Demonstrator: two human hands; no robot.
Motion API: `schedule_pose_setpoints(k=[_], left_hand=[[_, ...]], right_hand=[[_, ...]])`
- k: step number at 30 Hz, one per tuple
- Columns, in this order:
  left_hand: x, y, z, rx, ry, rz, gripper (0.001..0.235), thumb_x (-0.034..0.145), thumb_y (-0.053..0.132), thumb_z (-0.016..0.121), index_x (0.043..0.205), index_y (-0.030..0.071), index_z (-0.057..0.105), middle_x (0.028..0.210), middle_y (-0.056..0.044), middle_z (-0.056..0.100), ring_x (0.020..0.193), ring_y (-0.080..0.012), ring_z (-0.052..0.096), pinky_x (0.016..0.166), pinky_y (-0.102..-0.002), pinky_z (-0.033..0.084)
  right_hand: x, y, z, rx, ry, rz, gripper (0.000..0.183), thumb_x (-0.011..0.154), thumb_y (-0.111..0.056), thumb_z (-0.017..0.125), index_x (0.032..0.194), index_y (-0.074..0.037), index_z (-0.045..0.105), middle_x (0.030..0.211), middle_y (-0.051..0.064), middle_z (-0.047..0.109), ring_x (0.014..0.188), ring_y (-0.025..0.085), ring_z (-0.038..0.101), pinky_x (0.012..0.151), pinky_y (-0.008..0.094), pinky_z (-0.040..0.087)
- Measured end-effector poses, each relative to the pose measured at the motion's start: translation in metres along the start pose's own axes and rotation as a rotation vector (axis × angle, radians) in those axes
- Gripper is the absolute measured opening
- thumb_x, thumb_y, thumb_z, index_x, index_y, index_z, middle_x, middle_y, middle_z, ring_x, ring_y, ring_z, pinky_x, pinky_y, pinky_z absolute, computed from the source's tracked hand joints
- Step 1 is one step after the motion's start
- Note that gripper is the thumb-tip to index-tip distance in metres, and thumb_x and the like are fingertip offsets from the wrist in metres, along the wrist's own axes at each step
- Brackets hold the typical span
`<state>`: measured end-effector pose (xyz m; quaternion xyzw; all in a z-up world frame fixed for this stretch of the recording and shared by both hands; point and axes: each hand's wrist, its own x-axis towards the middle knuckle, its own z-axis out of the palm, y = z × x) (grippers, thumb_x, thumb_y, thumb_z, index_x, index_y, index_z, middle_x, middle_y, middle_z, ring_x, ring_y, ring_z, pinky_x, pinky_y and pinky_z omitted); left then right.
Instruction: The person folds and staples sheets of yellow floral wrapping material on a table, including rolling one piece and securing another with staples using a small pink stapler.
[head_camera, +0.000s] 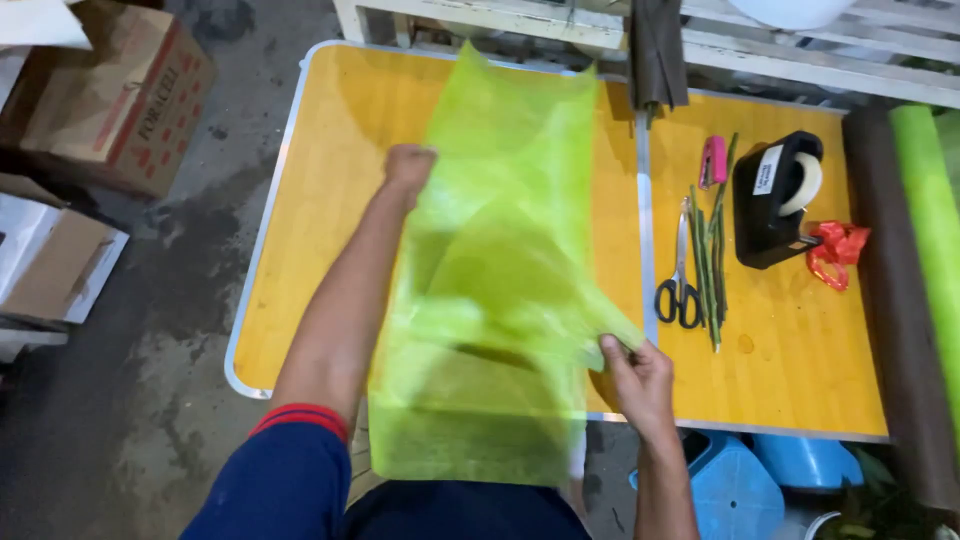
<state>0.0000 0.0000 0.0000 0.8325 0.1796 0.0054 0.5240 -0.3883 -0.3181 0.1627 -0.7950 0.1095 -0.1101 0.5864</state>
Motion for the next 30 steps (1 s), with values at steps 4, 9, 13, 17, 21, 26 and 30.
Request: schedule_pose_setpoints(k=[4, 9, 13, 17, 21, 26, 30], left_hand=[[0.013, -0.033, -0.054, -0.145, 0.186, -0.105, 0.031, 0.085, 0.034, 0.072, 0.101, 0.009, 0.080, 0.097, -0.017, 0.076, 0.107, -0.0369, 0.072, 0.084, -0.048, 0.056], [-0.047, -0.007, -0.146, -0.499, 0.331, -0.296, 0.027, 0.096, 0.017, 0.062, 0.072, 0.011, 0.050, 0.073, 0.000, 0.048, 0.066, -0.0138, 0.048, 0.058, -0.036, 0.042], [-0.050, -0.011, -0.144, -0.659, 0.270, -0.311, 0.023, 0.089, 0.022, 0.071, 0.090, -0.001, 0.067, 0.085, -0.009, 0.070, 0.070, -0.0185, 0.068, 0.060, -0.038, 0.057], [-0.028, -0.023, -0.133, -0.414, 0.382, -0.269, 0.019, 0.082, 0.017, 0.067, 0.093, 0.004, 0.076, 0.091, -0.005, 0.076, 0.082, -0.0193, 0.072, 0.069, -0.036, 0.056], [-0.031, -0.025, -0.115, -0.425, 0.644, -0.326, 0.032, 0.082, 0.022, 0.061, 0.102, 0.000, 0.074, 0.104, -0.014, 0.078, 0.097, -0.0290, 0.075, 0.080, -0.040, 0.056], [-0.081, -0.037, -0.086, -0.680, 1.009, -0.393, 0.041, 0.092, 0.024, 0.058, 0.114, -0.009, 0.066, 0.117, -0.027, 0.071, 0.107, -0.0418, 0.071, 0.091, -0.045, 0.056], [-0.103, -0.049, -0.027, -0.789, 1.160, -0.494, 0.051, 0.099, 0.035, 0.055, 0.130, -0.006, 0.060, 0.130, -0.031, 0.065, 0.118, -0.0476, 0.065, 0.099, -0.049, 0.053]], right_hand=[[-0.012, 0.021, -0.030, 0.025, 0.017, -0.083, 0.009, 0.097, -0.004, 0.072, 0.098, 0.003, 0.077, 0.081, 0.011, 0.076, 0.082, 0.012, 0.058, 0.083, 0.038, 0.057], [-0.008, 0.053, -0.048, -0.032, 0.086, -0.083, 0.028, 0.095, -0.015, 0.071, 0.118, 0.003, 0.073, 0.116, 0.012, 0.073, 0.110, 0.021, 0.069, 0.096, 0.035, 0.058], [0.006, 0.033, -0.052, 0.098, 0.053, -0.176, 0.037, 0.097, -0.012, 0.068, 0.129, 0.005, 0.065, 0.130, 0.015, 0.067, 0.123, 0.025, 0.064, 0.108, 0.039, 0.055], [-0.002, 0.015, -0.079, -0.272, -0.323, -0.257, 0.044, 0.089, -0.015, 0.071, 0.132, -0.005, 0.067, 0.133, 0.014, 0.071, 0.127, 0.029, 0.067, 0.110, 0.040, 0.054], [-0.030, 0.013, -0.124, -0.438, -0.193, -0.391, 0.030, 0.088, -0.007, 0.070, 0.116, 0.001, 0.070, 0.113, 0.019, 0.077, 0.102, 0.027, 0.079, 0.091, 0.033, 0.068], [-0.050, 0.008, -0.127, -0.397, 0.175, -0.478, 0.031, 0.093, 0.003, 0.076, 0.120, 0.015, 0.068, 0.122, 0.027, 0.069, 0.111, 0.030, 0.068, 0.110, 0.043, 0.058], [-0.028, 0.001, -0.108, -0.278, 0.168, -0.552, 0.012, 0.098, 0.008, 0.070, 0.108, 0.014, 0.068, 0.103, 0.024, 0.070, 0.098, 0.031, 0.070, 0.100, 0.043, 0.062]])
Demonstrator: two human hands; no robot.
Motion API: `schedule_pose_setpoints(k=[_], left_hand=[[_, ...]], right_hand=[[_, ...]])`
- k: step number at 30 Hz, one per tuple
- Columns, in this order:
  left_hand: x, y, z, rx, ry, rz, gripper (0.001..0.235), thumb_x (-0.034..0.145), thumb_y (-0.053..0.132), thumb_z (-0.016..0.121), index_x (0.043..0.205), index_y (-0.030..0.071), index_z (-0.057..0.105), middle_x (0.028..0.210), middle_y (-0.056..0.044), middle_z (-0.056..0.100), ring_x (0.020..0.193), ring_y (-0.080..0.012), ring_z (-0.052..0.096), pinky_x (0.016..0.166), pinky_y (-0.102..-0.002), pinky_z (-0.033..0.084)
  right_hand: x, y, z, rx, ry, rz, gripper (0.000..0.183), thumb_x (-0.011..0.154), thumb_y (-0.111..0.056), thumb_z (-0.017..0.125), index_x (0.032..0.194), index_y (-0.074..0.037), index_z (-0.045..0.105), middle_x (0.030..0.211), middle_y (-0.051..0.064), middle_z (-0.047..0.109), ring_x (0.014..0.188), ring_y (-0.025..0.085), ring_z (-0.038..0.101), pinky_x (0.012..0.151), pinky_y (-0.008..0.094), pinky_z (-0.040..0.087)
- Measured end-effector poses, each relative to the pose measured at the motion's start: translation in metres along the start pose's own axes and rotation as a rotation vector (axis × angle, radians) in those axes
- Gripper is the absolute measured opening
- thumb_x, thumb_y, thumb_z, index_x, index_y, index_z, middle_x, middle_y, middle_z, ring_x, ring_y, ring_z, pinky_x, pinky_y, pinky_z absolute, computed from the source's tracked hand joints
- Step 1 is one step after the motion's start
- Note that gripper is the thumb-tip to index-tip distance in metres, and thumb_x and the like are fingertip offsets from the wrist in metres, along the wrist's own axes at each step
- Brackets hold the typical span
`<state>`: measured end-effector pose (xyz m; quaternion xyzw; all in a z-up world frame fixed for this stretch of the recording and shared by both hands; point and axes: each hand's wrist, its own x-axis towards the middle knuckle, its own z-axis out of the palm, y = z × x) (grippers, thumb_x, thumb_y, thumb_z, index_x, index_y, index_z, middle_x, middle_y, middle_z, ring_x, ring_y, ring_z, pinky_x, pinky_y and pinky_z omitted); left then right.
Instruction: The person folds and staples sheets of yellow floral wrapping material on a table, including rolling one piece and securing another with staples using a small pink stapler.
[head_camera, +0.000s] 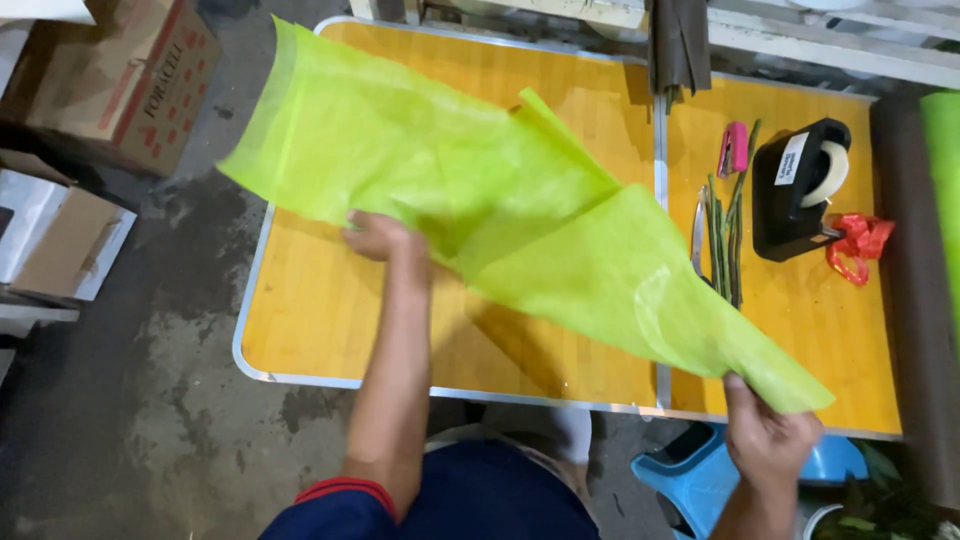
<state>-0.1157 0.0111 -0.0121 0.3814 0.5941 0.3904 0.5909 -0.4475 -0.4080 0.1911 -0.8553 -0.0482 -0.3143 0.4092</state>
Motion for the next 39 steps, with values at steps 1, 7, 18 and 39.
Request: schedule_pose_setpoints(k=[1, 7, 18, 39], left_hand=[[-0.009, -0.024, -0.001, 0.000, 0.003, 0.000, 0.051, 0.099, 0.035, 0.055, 0.130, -0.006, 0.060, 0.130, -0.031, 0.065, 0.118, -0.0476, 0.065, 0.099, -0.049, 0.053], [-0.120, 0.030, -0.087, -0.056, -0.445, -0.300, 0.020, 0.092, 0.019, 0.054, 0.101, 0.001, 0.058, 0.101, -0.013, 0.065, 0.086, -0.0250, 0.061, 0.074, -0.041, 0.051], [-0.115, 0.160, -0.195, 0.433, -1.270, 0.588, 0.057, 0.101, 0.021, 0.064, 0.144, -0.011, 0.045, 0.139, -0.036, 0.052, 0.138, -0.0525, 0.045, 0.115, -0.056, 0.040], [-0.036, 0.192, -0.243, 0.763, -1.928, -0.164, 0.068, 0.079, -0.004, 0.080, 0.138, 0.014, 0.053, 0.104, -0.012, 0.076, 0.085, -0.0208, 0.074, 0.069, -0.029, 0.064]], right_hand=[[0.003, 0.002, 0.008, 0.001, -0.003, -0.001, 0.012, 0.098, 0.008, 0.070, 0.108, 0.014, 0.068, 0.103, 0.024, 0.070, 0.098, 0.031, 0.070, 0.100, 0.043, 0.062], [0.013, 0.011, 0.051, 0.078, -0.010, 0.150, 0.027, 0.096, -0.004, 0.072, 0.121, 0.007, 0.068, 0.127, 0.019, 0.068, 0.124, 0.029, 0.064, 0.111, 0.044, 0.055], [-0.083, 0.143, 0.035, 0.392, -0.253, 0.470, 0.032, 0.078, 0.008, 0.077, 0.110, 0.003, 0.073, 0.074, 0.011, 0.071, 0.064, 0.014, 0.060, 0.058, 0.042, 0.057], [-0.018, 0.003, 0.090, 0.159, -0.344, 0.724, 0.026, 0.082, -0.006, 0.077, 0.058, 0.000, 0.068, 0.043, 0.008, 0.054, 0.040, 0.014, 0.044, 0.038, 0.029, 0.035]])
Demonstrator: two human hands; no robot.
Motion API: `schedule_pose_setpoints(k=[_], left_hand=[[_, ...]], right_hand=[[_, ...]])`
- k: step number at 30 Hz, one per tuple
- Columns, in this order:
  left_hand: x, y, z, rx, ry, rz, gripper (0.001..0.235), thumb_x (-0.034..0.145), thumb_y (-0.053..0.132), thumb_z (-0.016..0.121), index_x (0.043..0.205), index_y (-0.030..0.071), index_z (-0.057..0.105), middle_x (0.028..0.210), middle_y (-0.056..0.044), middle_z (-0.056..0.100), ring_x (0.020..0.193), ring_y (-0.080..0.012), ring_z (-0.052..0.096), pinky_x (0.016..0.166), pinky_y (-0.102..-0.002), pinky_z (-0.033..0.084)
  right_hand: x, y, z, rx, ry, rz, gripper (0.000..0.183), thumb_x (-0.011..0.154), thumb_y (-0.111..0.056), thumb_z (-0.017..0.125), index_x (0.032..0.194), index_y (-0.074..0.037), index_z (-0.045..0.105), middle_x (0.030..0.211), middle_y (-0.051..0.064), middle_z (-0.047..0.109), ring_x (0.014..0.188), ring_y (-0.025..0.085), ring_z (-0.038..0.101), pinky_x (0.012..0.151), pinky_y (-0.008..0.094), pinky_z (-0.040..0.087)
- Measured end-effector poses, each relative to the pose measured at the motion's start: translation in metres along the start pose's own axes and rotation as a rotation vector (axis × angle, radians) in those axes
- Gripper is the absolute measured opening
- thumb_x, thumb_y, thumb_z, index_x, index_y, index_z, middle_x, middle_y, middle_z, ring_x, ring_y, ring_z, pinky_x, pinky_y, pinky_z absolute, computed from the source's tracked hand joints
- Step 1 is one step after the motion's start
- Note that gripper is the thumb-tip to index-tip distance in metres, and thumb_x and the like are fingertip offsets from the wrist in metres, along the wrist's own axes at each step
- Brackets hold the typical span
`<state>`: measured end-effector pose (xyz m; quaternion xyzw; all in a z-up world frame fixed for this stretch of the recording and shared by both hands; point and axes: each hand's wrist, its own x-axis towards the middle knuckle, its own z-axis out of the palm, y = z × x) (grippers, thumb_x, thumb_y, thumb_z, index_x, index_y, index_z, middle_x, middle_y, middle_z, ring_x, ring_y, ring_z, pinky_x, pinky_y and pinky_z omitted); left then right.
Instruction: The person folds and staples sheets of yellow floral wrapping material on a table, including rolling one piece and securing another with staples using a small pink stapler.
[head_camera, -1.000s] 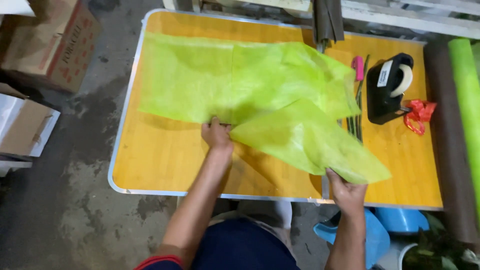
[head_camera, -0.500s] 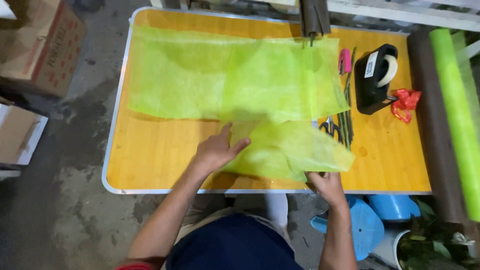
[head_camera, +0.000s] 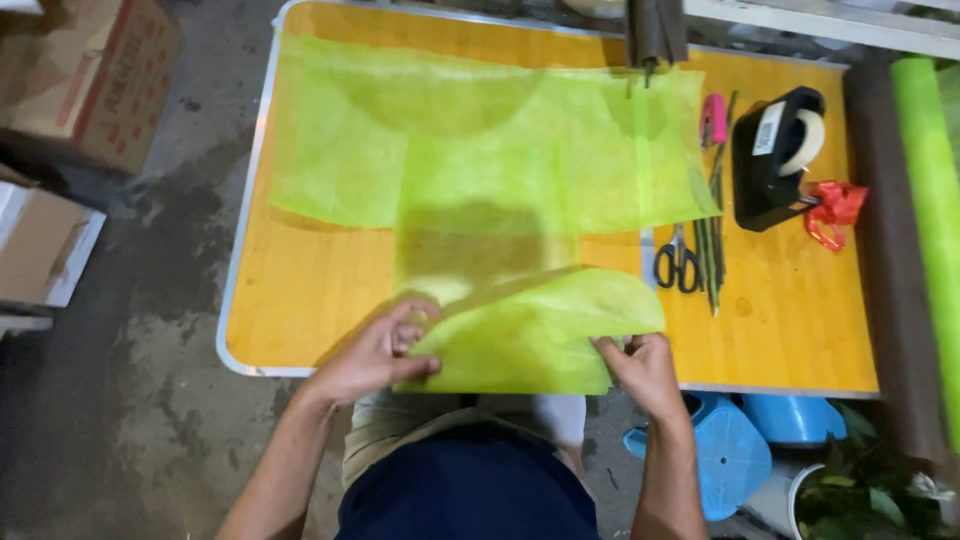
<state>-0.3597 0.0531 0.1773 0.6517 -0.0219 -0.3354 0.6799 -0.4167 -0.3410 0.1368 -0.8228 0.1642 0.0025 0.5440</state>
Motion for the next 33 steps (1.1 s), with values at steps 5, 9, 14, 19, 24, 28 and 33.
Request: schedule_pose_setpoints(k=[5, 9, 14, 19, 24, 28, 33], left_hand=[[0.008, 0.014, -0.015, -0.065, 0.210, 0.423, 0.073, 0.076, -0.009, 0.082, 0.141, 0.012, 0.057, 0.093, -0.007, 0.073, 0.089, -0.0111, 0.068, 0.081, -0.027, 0.059], [0.009, 0.027, -0.002, 0.058, 0.349, 0.717, 0.051, 0.081, -0.011, 0.076, 0.130, 0.001, 0.068, 0.125, -0.016, 0.072, 0.126, -0.0236, 0.062, 0.114, -0.041, 0.045], [-0.001, 0.046, -0.006, 0.425, 0.515, 0.423, 0.068, 0.086, 0.004, 0.071, 0.150, 0.004, 0.047, 0.104, -0.022, 0.066, 0.101, -0.0368, 0.061, 0.092, -0.050, 0.047], [0.017, 0.003, -0.025, 0.327, 0.513, 0.037, 0.080, 0.091, 0.026, 0.073, 0.161, 0.014, 0.037, 0.072, -0.016, 0.070, 0.065, -0.0254, 0.063, 0.066, -0.037, 0.050], [0.050, -0.017, -0.034, 0.346, 0.596, 0.233, 0.033, 0.090, 0.017, 0.078, 0.124, 0.019, 0.077, 0.068, -0.005, 0.065, 0.067, -0.0158, 0.060, 0.065, -0.031, 0.051], [0.073, -0.033, -0.040, 0.361, 0.634, 0.244, 0.041, 0.084, 0.004, 0.075, 0.123, 0.015, 0.077, 0.091, -0.015, 0.077, 0.084, -0.0268, 0.074, 0.077, -0.039, 0.060], [0.072, -0.037, -0.037, 0.462, 0.689, 0.240, 0.020, 0.086, 0.026, 0.081, 0.106, 0.029, 0.083, 0.090, 0.000, 0.077, 0.083, -0.0172, 0.071, 0.079, -0.033, 0.058]], right_hand=[[0.045, 0.052, -0.002, 0.143, -0.052, -0.086, 0.035, 0.083, 0.001, 0.077, 0.117, 0.004, 0.071, 0.091, 0.024, 0.076, 0.077, 0.027, 0.070, 0.069, 0.047, 0.060], [0.085, 0.039, 0.003, 0.210, -0.077, -0.053, 0.048, 0.086, 0.001, 0.074, 0.132, 0.001, 0.059, 0.095, 0.021, 0.074, 0.077, 0.026, 0.070, 0.068, 0.045, 0.061], [0.108, 0.018, 0.031, 0.287, -0.085, -0.042, 0.065, 0.089, 0.001, 0.071, 0.149, -0.003, 0.046, 0.099, 0.017, 0.071, 0.077, 0.025, 0.070, 0.066, 0.043, 0.063], [0.105, 0.017, 0.048, 0.222, -0.098, 0.069, 0.070, 0.090, -0.001, 0.071, 0.153, 0.000, 0.041, 0.097, 0.022, 0.071, 0.072, 0.026, 0.070, 0.061, 0.044, 0.063], [0.089, -0.018, 0.057, 0.155, -0.054, 0.076, 0.072, 0.093, -0.005, 0.071, 0.156, 0.006, 0.037, 0.099, 0.024, 0.070, 0.075, 0.024, 0.066, 0.060, 0.041, 0.063], [0.103, -0.010, 0.062, 0.060, -0.046, 0.008, 0.067, 0.093, -0.005, 0.071, 0.154, 0.000, 0.045, 0.098, 0.025, 0.071, 0.079, 0.029, 0.070, 0.066, 0.047, 0.061], [0.100, -0.051, 0.071, -0.290, -0.040, -0.021, 0.071, 0.091, -0.021, 0.076, 0.154, -0.006, 0.049, 0.100, 0.024, 0.074, 0.090, 0.036, 0.074, 0.078, 0.052, 0.059]])
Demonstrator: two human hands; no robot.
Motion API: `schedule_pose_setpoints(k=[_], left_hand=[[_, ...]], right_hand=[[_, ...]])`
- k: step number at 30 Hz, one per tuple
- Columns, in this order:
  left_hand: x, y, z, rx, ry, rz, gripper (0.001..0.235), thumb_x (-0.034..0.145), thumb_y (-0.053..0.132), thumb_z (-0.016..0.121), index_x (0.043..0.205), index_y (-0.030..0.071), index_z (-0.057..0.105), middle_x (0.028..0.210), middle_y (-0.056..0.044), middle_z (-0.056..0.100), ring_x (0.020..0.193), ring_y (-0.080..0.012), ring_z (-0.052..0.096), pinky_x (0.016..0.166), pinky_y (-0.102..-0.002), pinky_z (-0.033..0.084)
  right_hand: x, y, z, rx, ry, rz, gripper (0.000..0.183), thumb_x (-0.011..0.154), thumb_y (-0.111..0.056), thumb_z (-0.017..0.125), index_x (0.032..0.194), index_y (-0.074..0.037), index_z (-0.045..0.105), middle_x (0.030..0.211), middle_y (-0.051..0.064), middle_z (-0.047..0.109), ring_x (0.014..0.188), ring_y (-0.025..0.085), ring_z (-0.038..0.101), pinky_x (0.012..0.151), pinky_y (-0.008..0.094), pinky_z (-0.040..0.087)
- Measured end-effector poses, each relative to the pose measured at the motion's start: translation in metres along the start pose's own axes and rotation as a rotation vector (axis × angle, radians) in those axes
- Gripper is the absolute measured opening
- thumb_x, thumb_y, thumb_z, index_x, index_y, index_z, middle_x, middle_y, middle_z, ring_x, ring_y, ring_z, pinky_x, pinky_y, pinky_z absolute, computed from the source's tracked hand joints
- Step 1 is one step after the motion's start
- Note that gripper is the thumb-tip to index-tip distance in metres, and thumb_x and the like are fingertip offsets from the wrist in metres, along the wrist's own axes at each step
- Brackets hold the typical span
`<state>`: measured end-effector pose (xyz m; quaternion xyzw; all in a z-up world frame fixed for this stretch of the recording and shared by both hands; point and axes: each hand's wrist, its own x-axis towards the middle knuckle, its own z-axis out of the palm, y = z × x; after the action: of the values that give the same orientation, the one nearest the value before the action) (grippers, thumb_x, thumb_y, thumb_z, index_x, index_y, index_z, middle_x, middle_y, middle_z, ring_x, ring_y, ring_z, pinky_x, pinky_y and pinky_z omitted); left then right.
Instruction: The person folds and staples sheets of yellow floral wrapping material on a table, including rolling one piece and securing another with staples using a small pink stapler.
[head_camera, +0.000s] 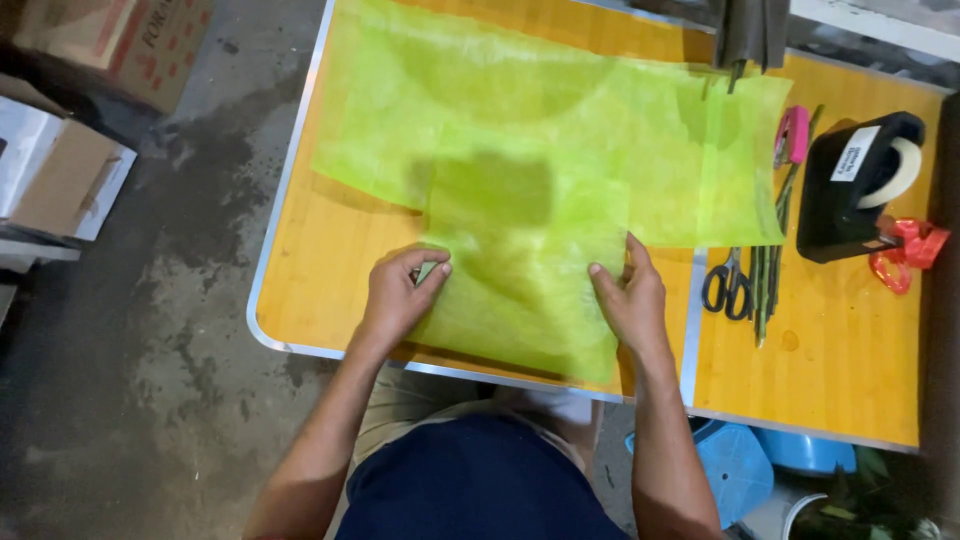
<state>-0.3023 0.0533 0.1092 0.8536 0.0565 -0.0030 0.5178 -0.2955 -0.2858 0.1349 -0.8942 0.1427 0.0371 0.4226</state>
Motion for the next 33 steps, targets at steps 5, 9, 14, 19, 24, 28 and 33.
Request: schedule_pose_setpoints(k=[5, 9, 14, 19, 24, 28, 33], left_hand=[[0.003, -0.003, -0.007, 0.063, 0.053, 0.058, 0.018, 0.092, 0.021, 0.074, 0.108, 0.021, 0.081, 0.094, -0.005, 0.077, 0.093, -0.0277, 0.073, 0.085, -0.039, 0.057], [0.008, -0.003, -0.003, 0.130, 0.031, 0.058, 0.023, 0.093, 0.019, 0.070, 0.113, 0.016, 0.079, 0.097, -0.010, 0.076, 0.097, -0.0329, 0.072, 0.089, -0.043, 0.057], [0.000, 0.000, 0.000, 0.176, 0.027, 0.112, 0.023, 0.092, 0.014, 0.068, 0.113, 0.012, 0.079, 0.094, -0.013, 0.074, 0.095, -0.0362, 0.071, 0.087, -0.045, 0.056], [-0.005, -0.006, 0.002, 0.244, 0.003, 0.202, 0.028, 0.088, 0.007, 0.069, 0.114, 0.007, 0.077, 0.092, -0.013, 0.072, 0.095, -0.0341, 0.070, 0.090, -0.042, 0.055], [-0.012, 0.010, -0.004, 0.303, -0.013, 0.251, 0.033, 0.083, 0.002, 0.069, 0.116, 0.002, 0.074, 0.089, -0.017, 0.071, 0.093, -0.0364, 0.070, 0.089, -0.044, 0.055], [-0.013, 0.006, -0.001, 0.334, 0.006, 0.294, 0.034, 0.082, 0.002, 0.069, 0.115, 0.004, 0.074, 0.088, -0.016, 0.070, 0.092, -0.0359, 0.070, 0.089, -0.043, 0.055], [-0.012, 0.006, 0.000, 0.399, 0.043, 0.340, 0.030, 0.082, 0.001, 0.067, 0.111, 0.005, 0.075, 0.081, -0.013, 0.068, 0.081, -0.0313, 0.069, 0.083, -0.039, 0.055]], right_hand=[[0.007, -0.009, 0.008, 0.007, -0.004, 0.050, 0.065, 0.095, -0.021, 0.072, 0.154, -0.009, 0.047, 0.101, 0.022, 0.075, 0.091, 0.033, 0.074, 0.079, 0.050, 0.060], [0.013, -0.007, 0.010, -0.007, 0.015, 0.067, 0.064, 0.096, -0.026, 0.073, 0.151, -0.006, 0.047, 0.099, 0.021, 0.075, 0.090, 0.032, 0.073, 0.077, 0.049, 0.059], [0.014, -0.019, 0.012, 0.027, 0.079, 0.062, 0.060, 0.096, -0.018, 0.070, 0.152, -0.011, 0.049, 0.088, 0.010, 0.064, 0.082, 0.025, 0.065, 0.073, 0.044, 0.056], [0.027, -0.002, 0.019, 0.046, 0.101, 0.087, 0.047, 0.095, -0.018, 0.072, 0.139, -0.012, 0.056, 0.080, 0.007, 0.060, 0.078, 0.024, 0.064, 0.070, 0.041, 0.053], [0.032, -0.001, 0.021, 0.010, 0.125, 0.099, 0.029, 0.094, -0.025, 0.079, 0.114, -0.014, 0.060, 0.075, 0.003, 0.064, 0.071, 0.023, 0.066, 0.066, 0.040, 0.054], [0.030, -0.010, 0.020, -0.030, 0.131, 0.073, 0.024, 0.095, -0.025, 0.077, 0.110, -0.015, 0.060, 0.075, 0.004, 0.067, 0.072, 0.026, 0.068, 0.068, 0.043, 0.055], [0.023, -0.027, 0.018, -0.083, 0.094, 0.038, 0.017, 0.102, -0.025, 0.069, 0.113, -0.015, 0.060, 0.086, 0.015, 0.073, 0.086, 0.037, 0.072, 0.081, 0.050, 0.056]])
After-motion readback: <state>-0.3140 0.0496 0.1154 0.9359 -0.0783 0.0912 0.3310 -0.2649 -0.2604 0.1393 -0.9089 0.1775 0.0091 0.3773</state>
